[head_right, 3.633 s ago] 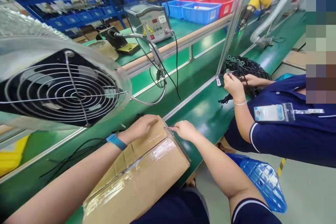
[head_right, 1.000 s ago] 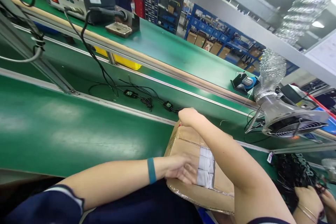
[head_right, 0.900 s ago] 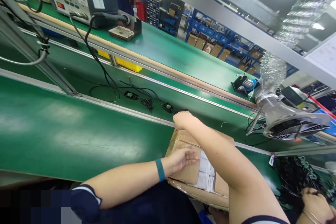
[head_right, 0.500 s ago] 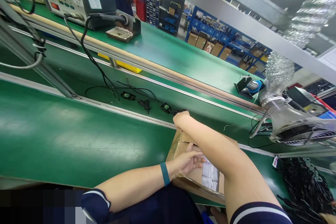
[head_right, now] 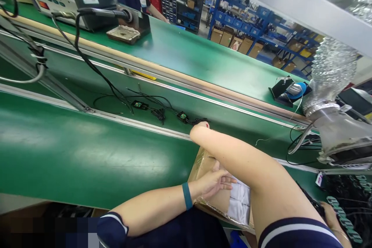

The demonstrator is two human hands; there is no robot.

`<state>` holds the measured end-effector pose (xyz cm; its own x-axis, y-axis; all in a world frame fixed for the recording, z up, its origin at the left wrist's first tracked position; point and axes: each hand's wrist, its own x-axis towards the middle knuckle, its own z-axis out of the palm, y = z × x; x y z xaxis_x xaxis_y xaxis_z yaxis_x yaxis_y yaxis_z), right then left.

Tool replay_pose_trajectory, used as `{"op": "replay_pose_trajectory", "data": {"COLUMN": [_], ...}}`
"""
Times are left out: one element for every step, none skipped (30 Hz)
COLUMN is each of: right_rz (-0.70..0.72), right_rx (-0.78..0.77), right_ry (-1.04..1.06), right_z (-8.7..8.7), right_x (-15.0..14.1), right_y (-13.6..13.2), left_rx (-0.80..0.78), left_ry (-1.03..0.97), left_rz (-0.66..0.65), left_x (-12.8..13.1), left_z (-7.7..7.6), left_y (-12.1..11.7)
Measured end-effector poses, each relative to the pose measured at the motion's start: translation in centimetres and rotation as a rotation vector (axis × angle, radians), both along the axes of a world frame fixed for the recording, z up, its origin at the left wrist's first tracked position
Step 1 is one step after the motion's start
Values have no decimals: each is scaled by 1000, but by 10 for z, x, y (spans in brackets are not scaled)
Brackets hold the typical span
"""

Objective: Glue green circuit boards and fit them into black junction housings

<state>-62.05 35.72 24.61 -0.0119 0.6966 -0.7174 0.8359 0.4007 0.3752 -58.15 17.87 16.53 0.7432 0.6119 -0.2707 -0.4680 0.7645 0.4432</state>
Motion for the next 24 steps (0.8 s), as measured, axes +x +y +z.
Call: {"op": "replay_pose_trajectory", "data": {"right_rz": [4, 8, 12, 14, 18, 24, 33, 41, 49, 64, 72, 82, 88, 41, -42, -156, -281, -411, -519, -602, -675, -730, -766, -788], "right_rx": [13, 19, 19, 12, 5, 4, 12, 30, 58, 93, 138, 185, 242, 298, 313, 310, 272, 215, 138, 65, 9, -32, -50, -48], "right_ry": [9, 18, 26, 35, 48, 67, 92, 121, 151, 179, 226, 286, 382, 563, 733, 895, 1063, 1202, 1299, 1365, 1401, 1419, 1431, 1445], "right_z": [0, 2, 5, 9, 14, 21, 29, 38, 47, 55, 60, 63, 62, 58, 50, 40, 29, 18, 7, -1, -8, -12, -14, -14], "right_x": [-1, -1, -1, -1, -1, 0, 0, 1, 3, 5, 8, 12, 14, 16, 15, 11, 4, -6, -19, -34, -52, -71, -91, -111], "right_y": [1, 2, 2, 2, 1, 0, -1, -2, -5, -8, -12, -16, -22, -29, -37, -46, -56, -66, -75, -84, -91, -96, -99, -101], "left_rx": [40, 115, 218, 338, 462, 566, 636, 677, 679, 658, 617, 585, 563, 516, 461, 393, 329, 283, 262, 262, 276, 302, 335, 367], "left_ry": [4, -11, -44, -90, -129, -148, -141, -96, -59, -56, -68, -60, -18, 39, 95, 138, 162, 164, 156, 143, 129, 122, 124, 136], "left_rz": [-15, -35, -55, -71, -91, -115, -149, -208, -280, -355, -419, -450, -420, -348, -248, -127, -5, 106, 198, 263, 295, 304, 298, 296], "left_x": [0, 1, 3, 6, 8, 11, 13, 13, 11, 6, -3, -16, -35, -57, -81, -106, -130, -153, -174, -192, -208, -223, -237, -250], "left_z": [6, 13, 23, 32, 41, 47, 49, 47, 40, 30, 17, 4, -8, -16, -21, -22, -21, -17, -12, -8, -5, -4, -4, -7], "left_y": [1, 3, 5, 6, 6, 6, 4, 3, 1, 1, 2, 5, 8, 11, 13, 14, 14, 12, 10, 7, 5, 4, 3, 4]}}
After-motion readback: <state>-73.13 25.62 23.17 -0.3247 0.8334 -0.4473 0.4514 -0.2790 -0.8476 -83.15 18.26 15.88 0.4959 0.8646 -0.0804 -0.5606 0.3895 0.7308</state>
